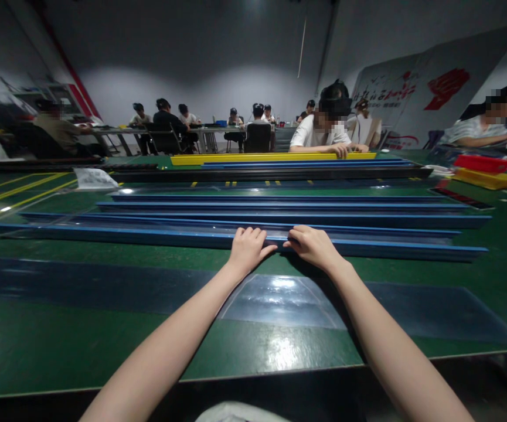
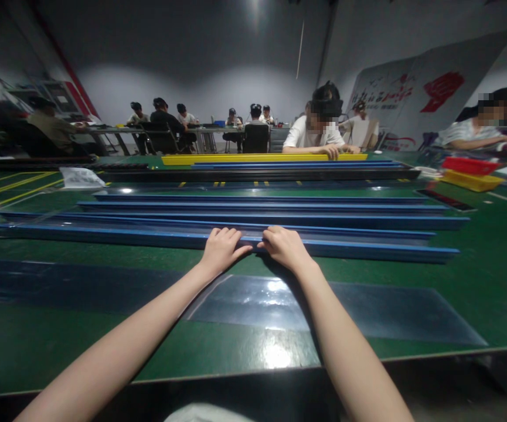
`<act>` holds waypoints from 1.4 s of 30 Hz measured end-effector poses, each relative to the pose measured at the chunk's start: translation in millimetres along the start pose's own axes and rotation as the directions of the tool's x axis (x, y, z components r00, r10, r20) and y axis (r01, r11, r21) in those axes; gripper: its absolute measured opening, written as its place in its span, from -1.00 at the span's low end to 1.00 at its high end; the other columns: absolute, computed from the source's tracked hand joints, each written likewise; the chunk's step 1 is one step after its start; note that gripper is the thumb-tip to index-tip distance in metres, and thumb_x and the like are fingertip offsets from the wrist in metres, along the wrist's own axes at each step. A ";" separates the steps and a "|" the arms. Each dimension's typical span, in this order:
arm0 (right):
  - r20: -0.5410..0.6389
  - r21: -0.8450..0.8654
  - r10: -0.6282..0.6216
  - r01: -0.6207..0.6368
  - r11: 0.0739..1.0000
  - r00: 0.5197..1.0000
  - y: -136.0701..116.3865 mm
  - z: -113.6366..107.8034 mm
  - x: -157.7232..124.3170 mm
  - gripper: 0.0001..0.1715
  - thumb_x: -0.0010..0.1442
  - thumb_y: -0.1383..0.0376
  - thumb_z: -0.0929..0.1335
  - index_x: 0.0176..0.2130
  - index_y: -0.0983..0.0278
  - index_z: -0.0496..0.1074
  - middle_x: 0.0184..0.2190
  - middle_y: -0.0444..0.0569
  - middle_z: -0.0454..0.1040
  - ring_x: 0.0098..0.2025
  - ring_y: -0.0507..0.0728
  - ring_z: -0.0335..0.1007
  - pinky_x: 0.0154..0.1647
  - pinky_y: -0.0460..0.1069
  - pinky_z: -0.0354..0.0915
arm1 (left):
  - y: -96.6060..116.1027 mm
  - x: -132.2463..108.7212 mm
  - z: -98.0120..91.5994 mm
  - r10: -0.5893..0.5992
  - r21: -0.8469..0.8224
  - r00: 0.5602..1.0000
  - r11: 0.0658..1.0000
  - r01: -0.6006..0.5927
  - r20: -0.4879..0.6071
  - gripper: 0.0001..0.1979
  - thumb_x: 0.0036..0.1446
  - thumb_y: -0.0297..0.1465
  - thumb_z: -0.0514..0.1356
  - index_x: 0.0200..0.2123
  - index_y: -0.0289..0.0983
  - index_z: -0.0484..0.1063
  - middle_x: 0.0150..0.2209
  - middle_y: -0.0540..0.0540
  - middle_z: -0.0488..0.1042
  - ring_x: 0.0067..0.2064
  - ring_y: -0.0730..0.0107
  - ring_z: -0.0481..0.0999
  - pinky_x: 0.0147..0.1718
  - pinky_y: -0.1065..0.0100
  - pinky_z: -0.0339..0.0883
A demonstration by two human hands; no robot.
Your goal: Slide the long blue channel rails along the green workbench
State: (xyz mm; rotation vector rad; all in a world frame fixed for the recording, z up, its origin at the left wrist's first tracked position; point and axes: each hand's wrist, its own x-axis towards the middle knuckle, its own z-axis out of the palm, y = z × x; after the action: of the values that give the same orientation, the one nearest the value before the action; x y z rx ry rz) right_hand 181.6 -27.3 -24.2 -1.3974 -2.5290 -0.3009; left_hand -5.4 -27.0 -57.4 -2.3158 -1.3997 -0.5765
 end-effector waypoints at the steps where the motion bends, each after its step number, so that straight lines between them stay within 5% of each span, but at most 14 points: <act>1: -0.008 0.000 -0.004 0.004 1.000 1.000 0.6 0.4 -0.1 -0.69 0.21 0.17 0.19 -0.41 0.27 0.37 -0.39 -0.03 0.42 -0.34 0.04 0.31 -0.46 -0.09 -0.04 | 0.1 0.0 -0.3 0.000 0.002 1.000 1.000 0.000 0.000 -0.61 0.11 -0.07 0.02 -0.34 -0.29 0.36 -0.34 -0.12 0.45 -0.27 0.24 0.36 -0.29 0.25 0.05; 15: 0.062 0.000 0.081 -0.081 0.997 0.995 7.0 -7.8 -0.7 -0.73 0.14 0.17 0.22 -0.41 0.25 0.41 -0.38 -0.03 0.48 -0.34 0.07 0.36 -0.49 -0.08 -0.07 | -0.8 -0.2 -0.7 0.076 -0.061 0.997 0.995 -0.077 -0.016 -0.68 0.13 -0.15 0.04 -0.19 -0.28 0.31 -0.25 -0.11 0.42 -0.20 0.27 0.35 -0.21 0.28 0.07; 26: 0.110 -0.076 0.222 -0.215 0.974 0.969 33.0 -16.6 -13.4 -0.69 0.07 0.10 0.23 -0.46 0.23 0.42 -0.42 -0.05 0.51 -0.35 0.11 0.38 -0.51 -0.07 -0.04 | -0.6 -0.8 -0.7 0.008 -0.018 0.999 1.000 -0.009 -0.044 -0.68 0.12 -0.13 0.04 -0.24 -0.27 0.35 -0.27 -0.14 0.43 -0.20 0.21 0.34 -0.19 0.21 0.06; 42: 0.077 -0.043 0.084 -0.081 0.996 0.993 10.9 -9.4 -5.6 -0.60 0.16 0.03 0.16 -0.34 0.26 0.37 -0.33 0.00 0.48 -0.27 0.12 0.37 -0.42 -0.07 0.02 | 0.5 -0.3 0.1 -0.028 0.002 0.999 1.000 0.028 -0.044 -0.63 0.10 -0.10 0.04 -0.25 -0.28 0.36 -0.27 -0.13 0.44 -0.20 0.19 0.34 -0.14 0.16 0.04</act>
State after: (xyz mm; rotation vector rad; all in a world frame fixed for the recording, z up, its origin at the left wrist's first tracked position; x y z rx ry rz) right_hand 194.7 -28.8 -16.2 -1.5539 -2.5314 -0.2885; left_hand -5.1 -27.4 -57.6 -2.2711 -1.4132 -0.6301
